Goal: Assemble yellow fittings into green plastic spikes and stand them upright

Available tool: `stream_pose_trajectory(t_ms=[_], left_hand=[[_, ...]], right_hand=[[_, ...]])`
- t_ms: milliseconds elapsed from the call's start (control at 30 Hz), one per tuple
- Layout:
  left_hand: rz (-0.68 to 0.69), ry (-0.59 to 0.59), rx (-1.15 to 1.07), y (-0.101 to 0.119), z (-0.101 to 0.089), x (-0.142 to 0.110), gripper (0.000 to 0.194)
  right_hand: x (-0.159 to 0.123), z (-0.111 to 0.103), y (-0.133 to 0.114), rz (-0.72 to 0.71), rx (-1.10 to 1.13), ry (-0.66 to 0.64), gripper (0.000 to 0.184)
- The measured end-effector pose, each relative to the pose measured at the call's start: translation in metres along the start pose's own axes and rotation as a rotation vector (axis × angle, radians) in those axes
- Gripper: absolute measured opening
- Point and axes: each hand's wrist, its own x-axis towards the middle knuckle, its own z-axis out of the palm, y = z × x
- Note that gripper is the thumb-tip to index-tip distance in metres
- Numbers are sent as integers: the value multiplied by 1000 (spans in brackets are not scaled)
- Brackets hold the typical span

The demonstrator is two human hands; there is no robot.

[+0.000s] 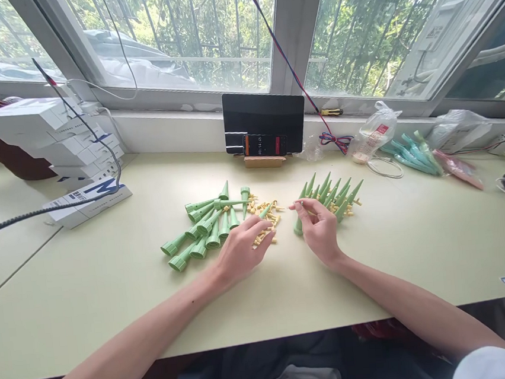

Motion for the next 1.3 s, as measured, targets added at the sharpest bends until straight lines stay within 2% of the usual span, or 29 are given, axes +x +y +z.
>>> stream_pose_trajectory(t_ms=[133, 233, 333, 467, 633, 733, 833, 967, 1133, 1300], left_hand=[[7, -79, -14, 5, -2, 0, 19], [41, -186, -25, 9, -3, -1, 19], [17, -267, -46, 10, -1, -2, 18], [-12, -296, -102, 9, 4, -3, 12], [-20, -332, -120, 10, 4, -3, 21], [-34, -382, -159, 11, 3, -2, 13], [-85, -344, -210, 12, 1, 0, 13], [-261, -220, -394, 13, -3, 5, 16], [-496, -30, -635, 13, -8, 11, 27], [-561, 48, -664, 13, -8, 13, 29]], right_hand=[[-7, 2, -5, -55, 75, -112, 21], [-13, 4, -7, -44, 151, -181, 19], [-16, 4, -8, -22, 189, -242, 20], [-17, 5, -7, -35, 191, -330, 20], [-17, 4, -9, -98, 206, -368, 19], [-17, 2, -9, -133, 229, -418, 21], [-16, 0, -9, -172, 220, -376, 24], [-12, 0, -8, -133, 79, -269, 28], [-6, 4, -1, -98, -287, -302, 37], [2, 7, 11, -158, -420, -321, 47]])
